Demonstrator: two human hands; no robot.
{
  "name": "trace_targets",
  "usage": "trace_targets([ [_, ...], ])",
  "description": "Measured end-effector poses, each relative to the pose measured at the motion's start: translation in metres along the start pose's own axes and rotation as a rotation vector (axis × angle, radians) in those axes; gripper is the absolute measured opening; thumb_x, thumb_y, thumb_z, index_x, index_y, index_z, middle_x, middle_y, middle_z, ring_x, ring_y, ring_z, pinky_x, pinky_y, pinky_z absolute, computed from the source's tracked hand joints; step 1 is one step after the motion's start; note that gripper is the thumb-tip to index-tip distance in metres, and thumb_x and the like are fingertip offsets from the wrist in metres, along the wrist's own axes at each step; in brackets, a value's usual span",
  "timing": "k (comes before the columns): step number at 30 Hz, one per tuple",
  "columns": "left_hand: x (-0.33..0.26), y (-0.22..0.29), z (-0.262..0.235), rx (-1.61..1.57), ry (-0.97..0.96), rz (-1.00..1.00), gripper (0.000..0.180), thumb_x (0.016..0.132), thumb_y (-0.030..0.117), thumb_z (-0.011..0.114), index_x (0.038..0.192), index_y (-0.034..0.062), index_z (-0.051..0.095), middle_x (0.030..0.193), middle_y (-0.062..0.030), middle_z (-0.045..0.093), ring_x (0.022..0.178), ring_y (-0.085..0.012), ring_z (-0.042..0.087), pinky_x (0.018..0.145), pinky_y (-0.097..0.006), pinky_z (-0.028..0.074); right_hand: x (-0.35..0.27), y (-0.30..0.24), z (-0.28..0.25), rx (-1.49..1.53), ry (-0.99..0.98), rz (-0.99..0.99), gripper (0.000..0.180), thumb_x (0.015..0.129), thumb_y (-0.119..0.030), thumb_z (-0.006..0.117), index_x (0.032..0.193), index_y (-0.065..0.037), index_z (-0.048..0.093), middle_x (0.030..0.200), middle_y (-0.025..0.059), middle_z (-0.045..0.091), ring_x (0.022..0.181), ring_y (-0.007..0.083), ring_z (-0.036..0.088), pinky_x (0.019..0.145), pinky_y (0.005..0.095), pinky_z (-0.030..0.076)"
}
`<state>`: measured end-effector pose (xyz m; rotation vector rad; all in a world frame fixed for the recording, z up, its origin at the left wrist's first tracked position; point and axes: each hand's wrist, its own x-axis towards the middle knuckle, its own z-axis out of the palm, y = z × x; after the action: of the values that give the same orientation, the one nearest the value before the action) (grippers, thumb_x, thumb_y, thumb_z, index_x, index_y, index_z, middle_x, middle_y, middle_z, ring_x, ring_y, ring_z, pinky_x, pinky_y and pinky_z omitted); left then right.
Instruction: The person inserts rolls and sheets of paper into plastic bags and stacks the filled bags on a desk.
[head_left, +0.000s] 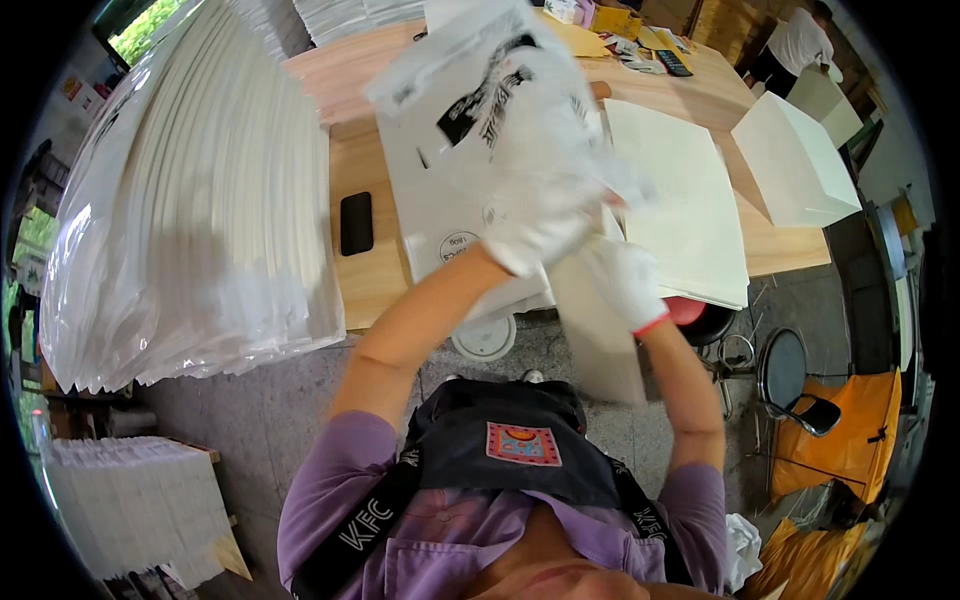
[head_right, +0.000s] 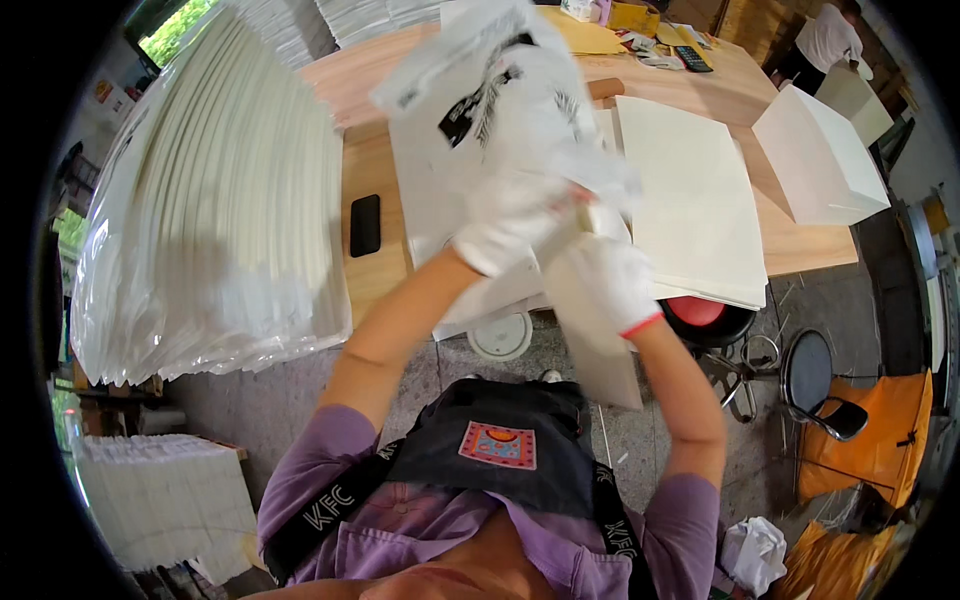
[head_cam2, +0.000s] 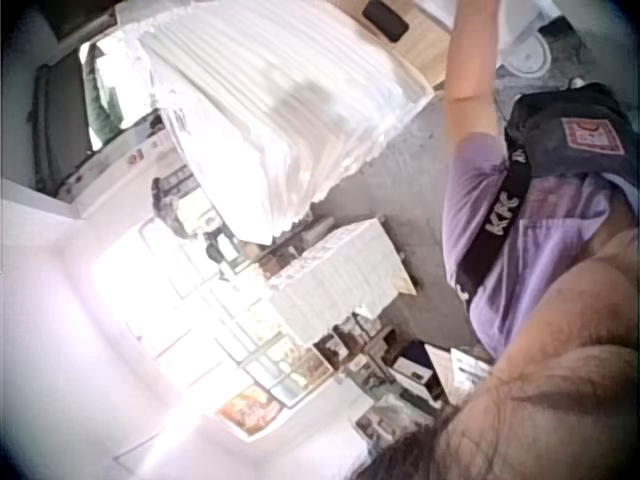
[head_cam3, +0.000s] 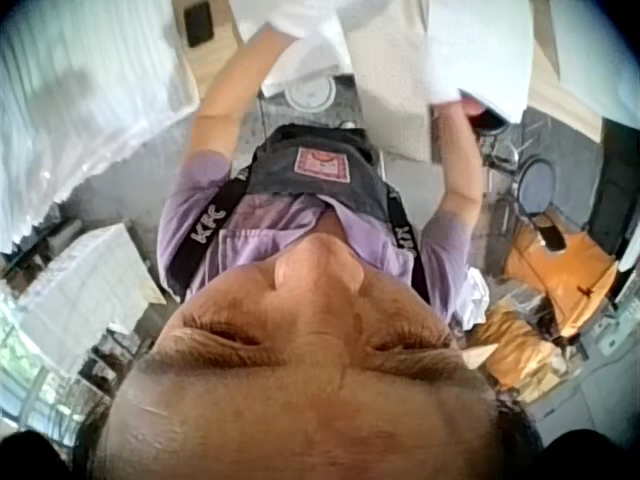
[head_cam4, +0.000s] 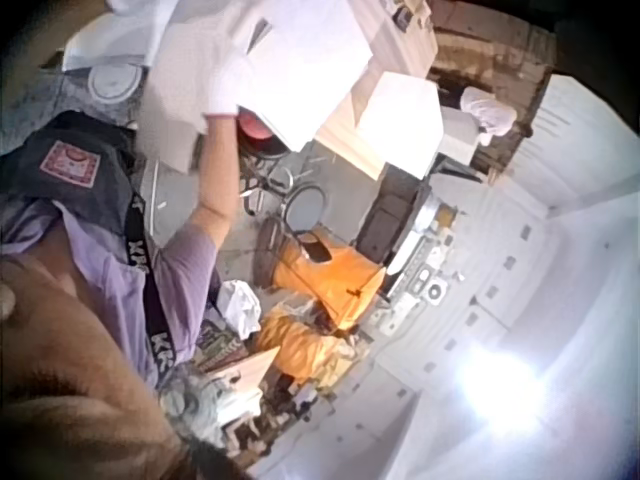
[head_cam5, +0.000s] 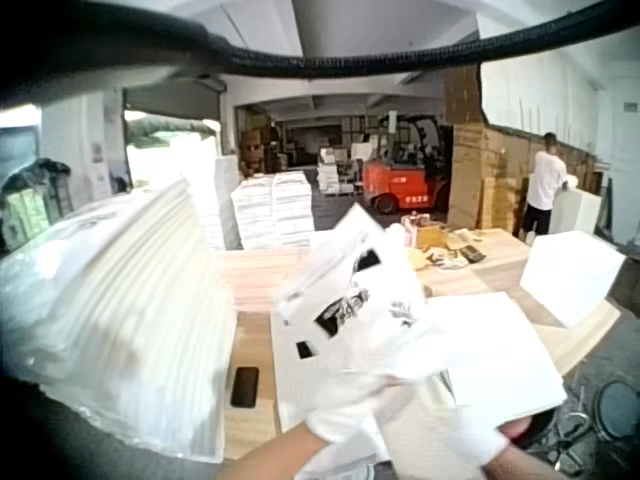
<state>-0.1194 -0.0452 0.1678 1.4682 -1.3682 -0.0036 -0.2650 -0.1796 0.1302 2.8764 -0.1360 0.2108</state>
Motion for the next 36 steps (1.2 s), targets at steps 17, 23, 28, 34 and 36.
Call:
trace_targets([
  [17, -0.166, 0.004, 0.028, 0.088, -0.130, 0.168, 0.016, 0.074, 0.006, 0.063, 0.089, 0.0072, 0.069, 0.097, -0.0071, 0.068, 0.089, -0.0257, 0.064, 0.076, -0.037, 0.052, -0.103, -0.016, 0.110, 0.366, -0.206, 0.612, 0.053, 0.079, -0.020, 0.061, 0.129, -0.007, 0.048, 0.080, 0.0091, 0.066, 0.069, 0.0247, 0.066, 0.056, 0.0392, 0.051],
  [23, -0.251, -0.098, -0.053, 0.868, 0.047, -0.503, 0.018, 0.072, 0.013, 0.067, 0.079, 0.0101, 0.051, 0.078, -0.0085, 0.054, 0.076, -0.0291, 0.057, 0.066, -0.043, 0.046, -0.081, 0.007, 0.110, 0.235, -0.194, 0.432, 0.040, 0.081, -0.023, 0.057, 0.117, -0.007, 0.055, 0.065, 0.0113, 0.065, 0.056, 0.0282, 0.065, 0.046, 0.0407, 0.046],
  [28, -0.256, -0.020, -0.069, 0.919, -0.074, -0.268, 0.019, 0.072, 0.015, 0.071, 0.072, 0.0116, 0.052, 0.069, -0.0075, 0.052, 0.061, -0.0277, 0.054, 0.053, -0.040, 0.045, -0.128, -0.004, 0.057, 0.478, -0.252, 0.325, 0.021, 0.081, -0.025, 0.055, 0.089, -0.010, 0.066, 0.069, 0.0151, 0.066, 0.060, 0.0342, 0.065, 0.053, 0.0449, 0.051],
  [34, -0.346, 0.054, -0.060, 0.379, -0.228, -0.536, 0.022, 0.065, 0.010, 0.071, 0.072, 0.0098, 0.050, 0.062, -0.0097, 0.050, 0.055, -0.0306, 0.053, 0.049, -0.041, 0.042, -0.191, -0.033, 0.020, 0.423, -0.606, 0.145, 0.027, 0.085, -0.026, 0.050, 0.081, -0.007, 0.068, 0.072, 0.0142, 0.068, 0.056, 0.0332, 0.064, 0.049, 0.0463, 0.049],
  [36, -0.310, 0.036, -0.047, 0.591, -0.080, -0.547, 0.021, 0.066, 0.010, 0.070, 0.072, 0.0091, 0.050, 0.061, -0.0104, 0.049, 0.055, -0.0318, 0.053, 0.050, -0.041, 0.042, -0.170, -0.029, 0.042, 0.414, -0.477, 0.200, 0.026, 0.085, -0.024, 0.050, 0.080, -0.005, 0.067, 0.074, 0.0137, 0.068, 0.055, 0.0323, 0.064, 0.046, 0.0447, 0.048],
])
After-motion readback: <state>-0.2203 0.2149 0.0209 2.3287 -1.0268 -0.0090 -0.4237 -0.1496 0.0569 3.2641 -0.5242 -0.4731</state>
